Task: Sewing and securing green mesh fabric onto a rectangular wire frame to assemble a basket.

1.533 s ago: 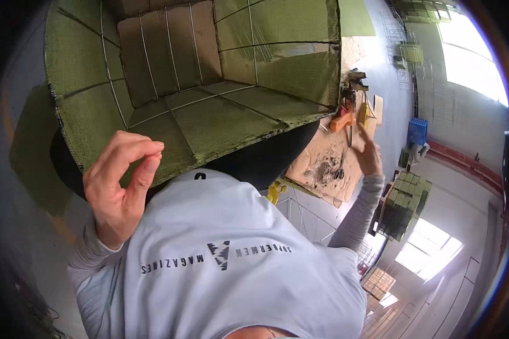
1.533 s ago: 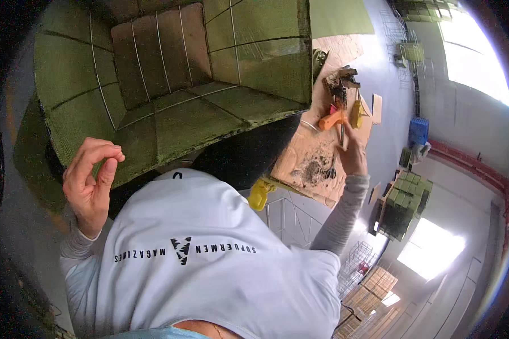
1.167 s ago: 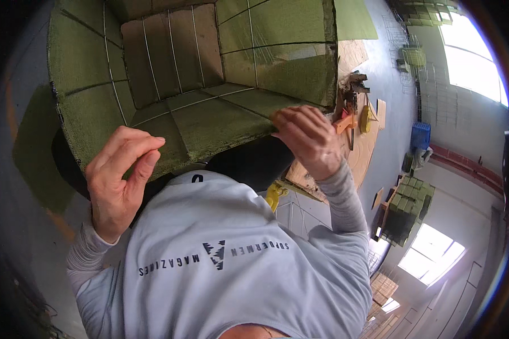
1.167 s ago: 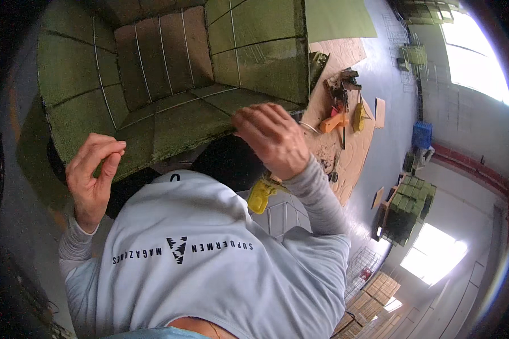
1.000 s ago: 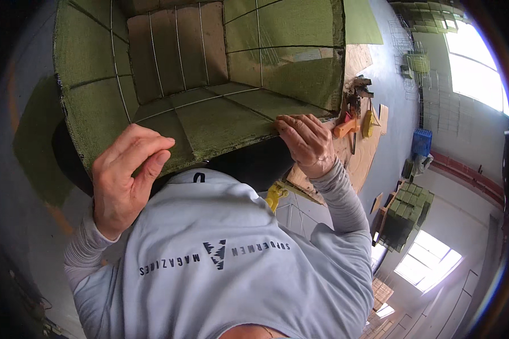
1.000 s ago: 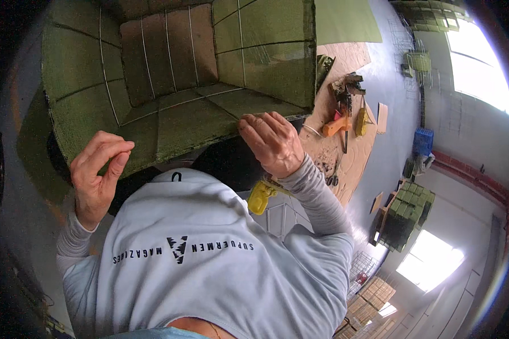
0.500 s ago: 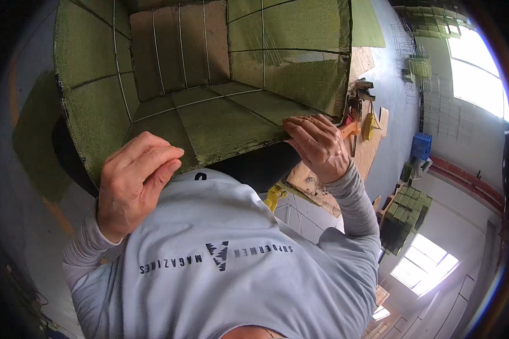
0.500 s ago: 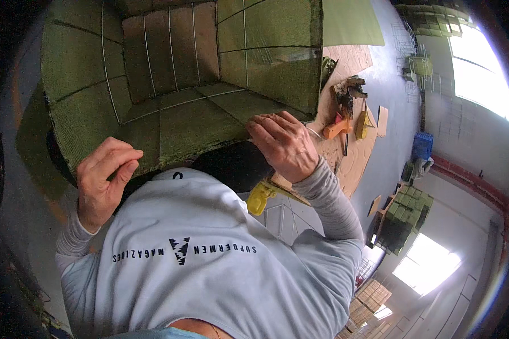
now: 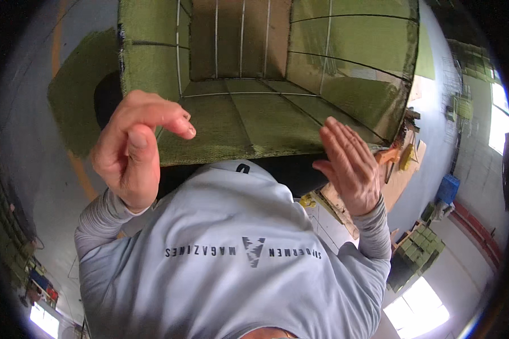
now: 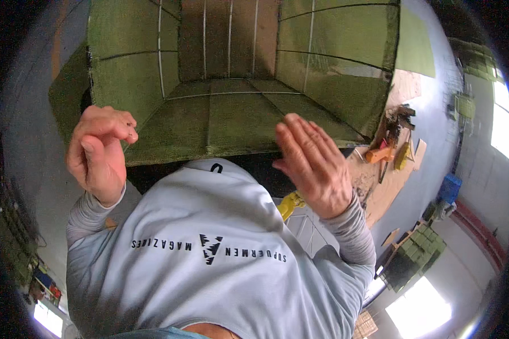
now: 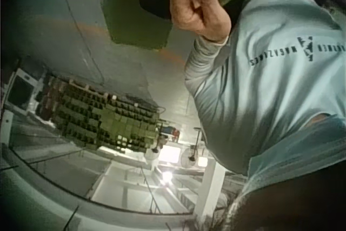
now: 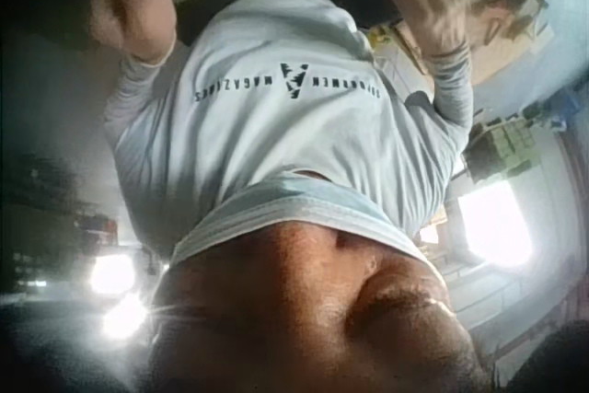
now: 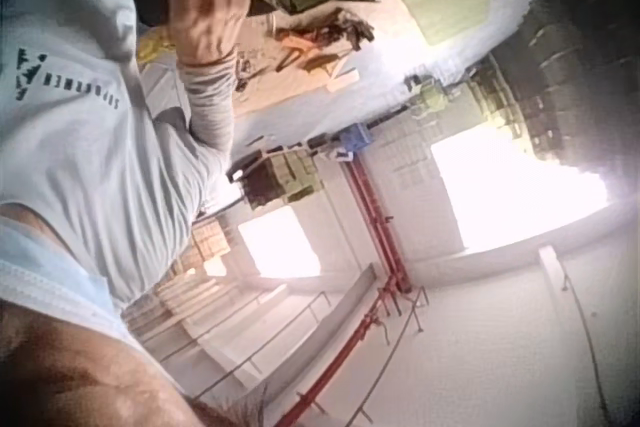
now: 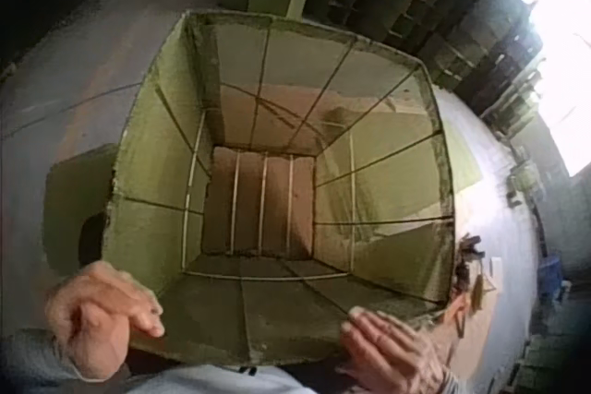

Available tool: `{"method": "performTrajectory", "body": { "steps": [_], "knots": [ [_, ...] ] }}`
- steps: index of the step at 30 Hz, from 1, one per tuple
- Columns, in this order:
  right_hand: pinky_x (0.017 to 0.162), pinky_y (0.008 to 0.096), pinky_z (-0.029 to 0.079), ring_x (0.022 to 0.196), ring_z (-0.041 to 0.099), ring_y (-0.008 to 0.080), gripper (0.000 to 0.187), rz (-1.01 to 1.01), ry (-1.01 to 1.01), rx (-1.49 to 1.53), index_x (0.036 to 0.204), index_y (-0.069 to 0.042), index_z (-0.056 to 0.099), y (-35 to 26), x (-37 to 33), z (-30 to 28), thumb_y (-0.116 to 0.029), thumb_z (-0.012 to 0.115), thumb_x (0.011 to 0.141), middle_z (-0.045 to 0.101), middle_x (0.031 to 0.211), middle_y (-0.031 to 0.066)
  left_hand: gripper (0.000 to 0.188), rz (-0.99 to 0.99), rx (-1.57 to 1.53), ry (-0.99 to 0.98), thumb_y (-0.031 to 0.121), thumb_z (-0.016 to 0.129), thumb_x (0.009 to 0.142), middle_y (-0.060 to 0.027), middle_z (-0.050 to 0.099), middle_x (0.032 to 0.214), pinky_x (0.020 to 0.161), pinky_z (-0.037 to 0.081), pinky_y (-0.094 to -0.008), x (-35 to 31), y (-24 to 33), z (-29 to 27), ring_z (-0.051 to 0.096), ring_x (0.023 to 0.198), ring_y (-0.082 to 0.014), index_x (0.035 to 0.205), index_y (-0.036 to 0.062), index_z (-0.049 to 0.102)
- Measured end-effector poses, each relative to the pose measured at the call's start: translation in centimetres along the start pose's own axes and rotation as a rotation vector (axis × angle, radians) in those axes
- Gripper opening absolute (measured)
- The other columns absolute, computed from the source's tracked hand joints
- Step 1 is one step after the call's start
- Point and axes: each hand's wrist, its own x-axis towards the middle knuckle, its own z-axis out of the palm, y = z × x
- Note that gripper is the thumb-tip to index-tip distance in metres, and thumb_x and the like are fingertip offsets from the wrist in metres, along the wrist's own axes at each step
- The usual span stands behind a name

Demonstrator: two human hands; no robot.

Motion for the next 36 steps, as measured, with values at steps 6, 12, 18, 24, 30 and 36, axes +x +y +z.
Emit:
{"method": "performTrajectory", "body": {
  "steps": [6, 12, 18, 24, 30, 36],
  "knots": [
    [0.092, 0.0423, 0.05, 0.11, 0.061, 0.0312, 0.041, -0.117, 0.212, 0.103, 0.113, 0.004, 0.062, -1.8, 1.5, 3.5, -0.012, 0.071, 0.076, 0.064, 0.113, 0.0207, 0.025, -0.038, 0.332, -0.192, 0.022, 0.059, 0.092, -0.0102, 0.064, 0.088, 0.059, 0.049, -0.0257, 0.2, 1.9, -0.3, 0.061, 0.073, -0.0152, 0.096, -0.0022, 0.065],
    [0.078, 0.038, 0.056, 0.094, 0.068, 0.0285, 0.024, -0.15, 0.273, 0.236, 0.093, 0.004, 0.065, -1.2, 2.2, 4.4, -0.007, 0.071, 0.073, 0.069, 0.098, 0.0169, 0.025, 0.134, 0.903, -0.492, 0.017, 0.071, 0.076, -0.0068, 0.058, 0.078, 0.061, 0.052, -0.0303, -3.7, 1.2, -0.2, 0.06, 0.072, -0.0189, 0.091, -0.002, 0.064],
    [0.076, 0.0377, 0.057, 0.092, 0.068, 0.0283, 0.021, -0.12, 0.22, 0.365, 0.088, 0.005, 0.063, -1.2, 2.4, 4.1, -0.009, 0.07, 0.075, 0.068, 0.096, 0.0181, 0.028, 0.066, 0.974, -0.621, 0.017, 0.068, 0.08, -0.0098, 0.061, 0.087, 0.071, 0.054, -0.0309, -3.1, 2.4, 0.9, 0.062, 0.084, -0.0218, 0.098, -0.0044, 0.062],
    [0.088, 0.0422, 0.051, 0.102, 0.064, 0.0338, 0.04, -0.146, 0.114, 0.173, 0.107, 0.006, 0.058, -3.1, 5.1, 4.2, -0.024, 0.065, 0.082, 0.064, 0.106, 0.0216, 0.057, -0.026, 0.966, -0.749, 0.03, 0.066, 0.08, -0.0257, 0.06, 0.112, 0.088, 0.053, -0.0373, -1.9, 1.7, 3.5, 0.06, 0.108, -0.0342, 0.117, -0.0117, 0.053],
    [0.081, 0.0363, 0.052, 0.092, 0.065, 0.0308, 0.046, -0.164, 0.012, 0.332, 0.097, 0.006, 0.058, -2.6, 6.3, 3.9, -0.034, 0.068, 0.077, 0.065, 0.098, 0.0213, 0.082, -0.284, 0.752, -1.024, 0.056, 0.048, 0.087, -0.0317, 0.052, 0.122, 0.104, 0.039, -0.042, 0.5, 0.6, 3.3, 0.05, 0.12, -0.0401, 0.125, -0.016, 0.042],
    [0.085, 0.0439, 0.048, 0.083, 0.063, 0.0353, 0.068, -0.177, -0.081, 0.315, 0.087, 0.006, 0.057, -1.7, 7.3, 3.5, -0.061, 0.061, 0.075, 0.062, 0.083, 0.0198, 0.071, 0.112, 0.765, -0.661, 0.054, 0.044, 0.093, -0.0236, 0.054, 0.123, 0.099, 0.041, -0.0432, 4.0, 0.5, 2.6, 0.052, 0.117, -0.0371, 0.124, -0.0094, 0.049]
  ]
}}
